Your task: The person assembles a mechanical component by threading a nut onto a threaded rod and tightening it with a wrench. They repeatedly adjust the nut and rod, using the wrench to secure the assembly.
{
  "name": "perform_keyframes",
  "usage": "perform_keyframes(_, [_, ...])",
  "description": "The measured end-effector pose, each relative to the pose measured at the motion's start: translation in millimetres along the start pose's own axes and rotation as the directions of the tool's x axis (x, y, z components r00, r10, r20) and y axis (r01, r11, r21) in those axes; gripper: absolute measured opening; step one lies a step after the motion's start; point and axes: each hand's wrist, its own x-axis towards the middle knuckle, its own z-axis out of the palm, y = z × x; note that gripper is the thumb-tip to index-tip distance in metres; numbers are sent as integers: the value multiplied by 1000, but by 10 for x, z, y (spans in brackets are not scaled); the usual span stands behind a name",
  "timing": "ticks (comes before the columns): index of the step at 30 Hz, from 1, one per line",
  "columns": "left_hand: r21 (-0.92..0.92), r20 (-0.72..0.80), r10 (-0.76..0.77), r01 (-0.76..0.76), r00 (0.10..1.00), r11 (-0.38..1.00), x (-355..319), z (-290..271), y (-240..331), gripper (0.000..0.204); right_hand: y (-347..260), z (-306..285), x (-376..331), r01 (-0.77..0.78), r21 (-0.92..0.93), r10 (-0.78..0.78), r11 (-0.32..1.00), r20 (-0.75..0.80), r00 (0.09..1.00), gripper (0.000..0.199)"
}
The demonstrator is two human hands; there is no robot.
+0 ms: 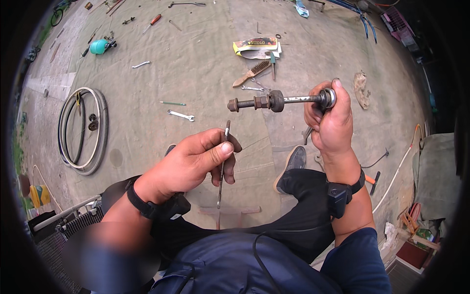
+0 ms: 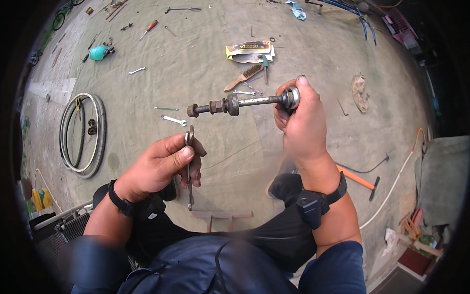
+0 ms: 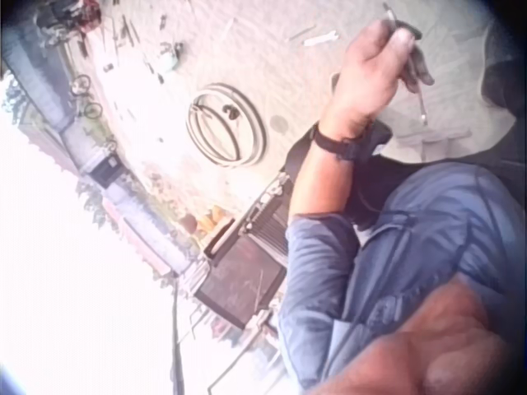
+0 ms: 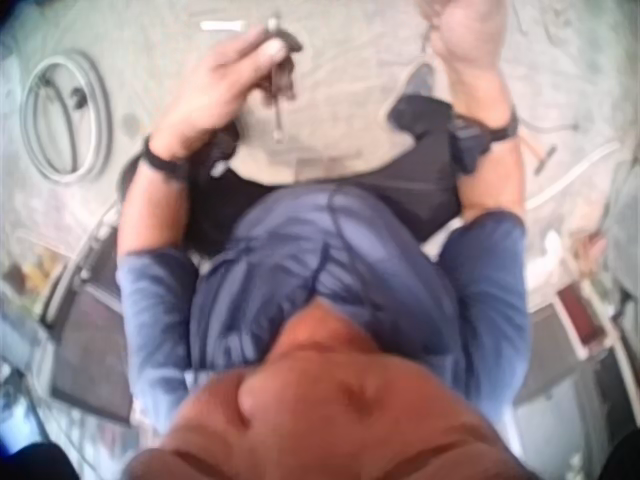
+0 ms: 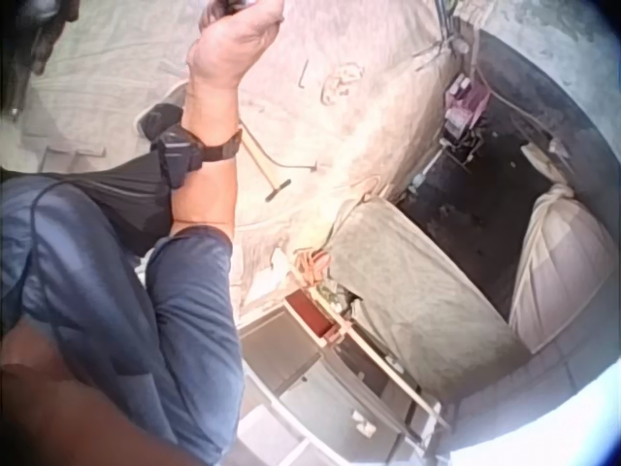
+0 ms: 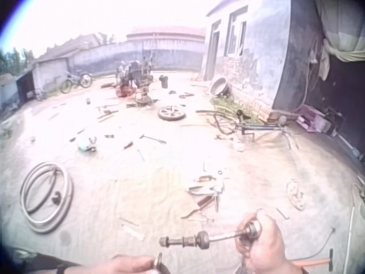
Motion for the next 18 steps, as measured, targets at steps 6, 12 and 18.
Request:
perform_keyframes(6, [-382,117,-14,58,993,922,38,1,-31,43,-40,-16,-75,135,-329,-153,935,-31,988,49])
perform_keyframes(12, [-509,123,-52,108,991,854,75,-1,-93,45,-103,-98,-128,301,-444,-279,844,116,953,50])
perform_keyframes(18, [-548,126,-43,106,991,830,100,2,-116,45,-100,-50,-164,347,-469,-305,813,166,938,49])
